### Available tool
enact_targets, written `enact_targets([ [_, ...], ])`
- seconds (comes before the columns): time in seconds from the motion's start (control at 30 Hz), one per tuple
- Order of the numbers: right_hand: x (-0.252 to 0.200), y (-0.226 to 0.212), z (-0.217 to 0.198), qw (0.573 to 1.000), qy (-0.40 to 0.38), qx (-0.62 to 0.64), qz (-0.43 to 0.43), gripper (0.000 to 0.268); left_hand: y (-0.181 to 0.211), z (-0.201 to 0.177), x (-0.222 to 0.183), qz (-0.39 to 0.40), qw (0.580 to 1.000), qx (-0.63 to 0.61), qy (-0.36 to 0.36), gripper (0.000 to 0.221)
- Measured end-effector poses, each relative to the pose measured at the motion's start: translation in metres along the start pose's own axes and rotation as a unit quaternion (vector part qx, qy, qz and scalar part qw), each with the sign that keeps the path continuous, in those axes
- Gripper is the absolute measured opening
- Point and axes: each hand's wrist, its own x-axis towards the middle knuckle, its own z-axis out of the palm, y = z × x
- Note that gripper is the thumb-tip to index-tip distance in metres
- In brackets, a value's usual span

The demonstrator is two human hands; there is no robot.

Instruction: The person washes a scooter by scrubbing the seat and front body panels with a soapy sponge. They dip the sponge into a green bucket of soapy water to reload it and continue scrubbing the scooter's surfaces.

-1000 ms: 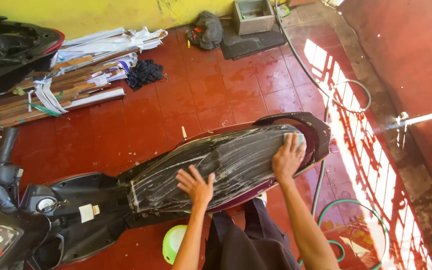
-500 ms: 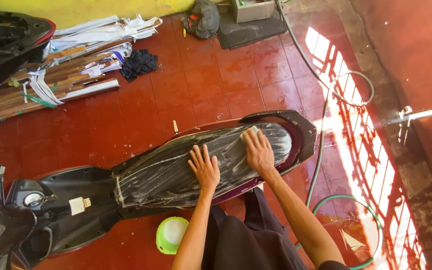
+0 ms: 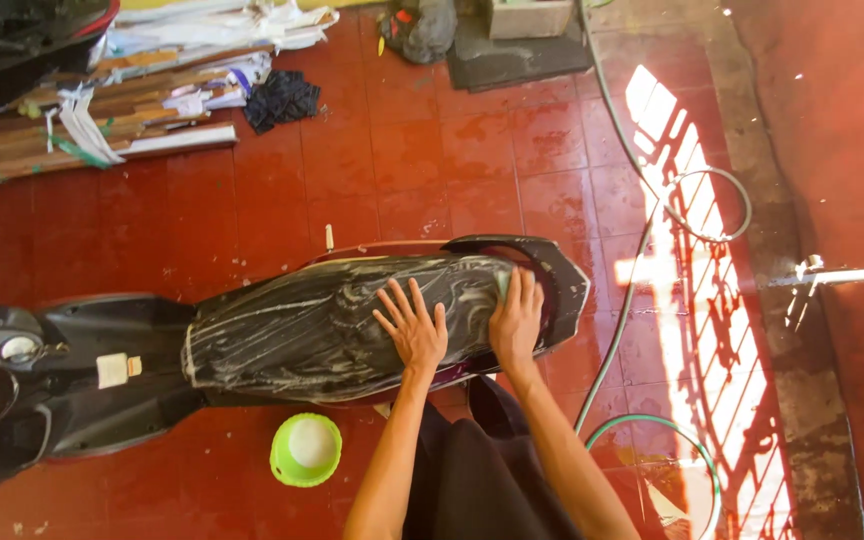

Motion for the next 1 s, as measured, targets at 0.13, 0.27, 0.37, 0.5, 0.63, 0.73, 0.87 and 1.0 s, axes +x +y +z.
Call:
enact_targets([
  [0.13, -0.019, 0.010, -0.003, 1.000, 0.005, -0.004, 0.011, 0.053, 0.029, -0.005, 0.021, 0.012, 0.997, -0.038, -0.068, 0.067],
  [0.27, 0.000, 0.011, 0.005, 0.998, -0.039, -0.039, -0.034, 0.052, 0.023, -0.020, 0.017, 0.051, 0.992, -0.070, -0.095, 0.065],
  [0.37, 0.028, -0.002, 0.027, 0.989, -0.118, -0.062, -0.068, 0.053, 0.009, -0.018, 0.012, 0.057, 0.992, -0.088, -0.067, 0.063],
  [0.5, 0.038, -0.026, 0.086, 0.973, -0.064, -0.041, -0.220, 0.052, -0.024, -0.007, -0.006, -0.037, 0.998, -0.049, -0.028, 0.060],
  [0.63, 0.018, -0.074, 0.091, 0.955, -0.097, 0.001, -0.280, 0.054, -0.053, -0.009, -0.021, -0.099, 0.994, -0.039, -0.008, 0.060],
  [0.73, 0.009, -0.082, 0.072, 0.940, -0.087, 0.015, -0.330, 0.052, -0.069, -0.012, -0.023, -0.107, 0.993, -0.054, -0.009, 0.060],
  [0.87, -0.007, -0.035, 0.036, 0.953, -0.100, -0.015, -0.287, 0.054, -0.084, -0.002, -0.032, -0.117, 0.992, -0.052, -0.014, 0.066],
  [1.0, 0.009, 0.005, -0.001, 0.966, -0.118, -0.047, -0.226, 0.056, -0.083, 0.009, -0.024, -0.105, 0.994, -0.025, 0.013, 0.070],
])
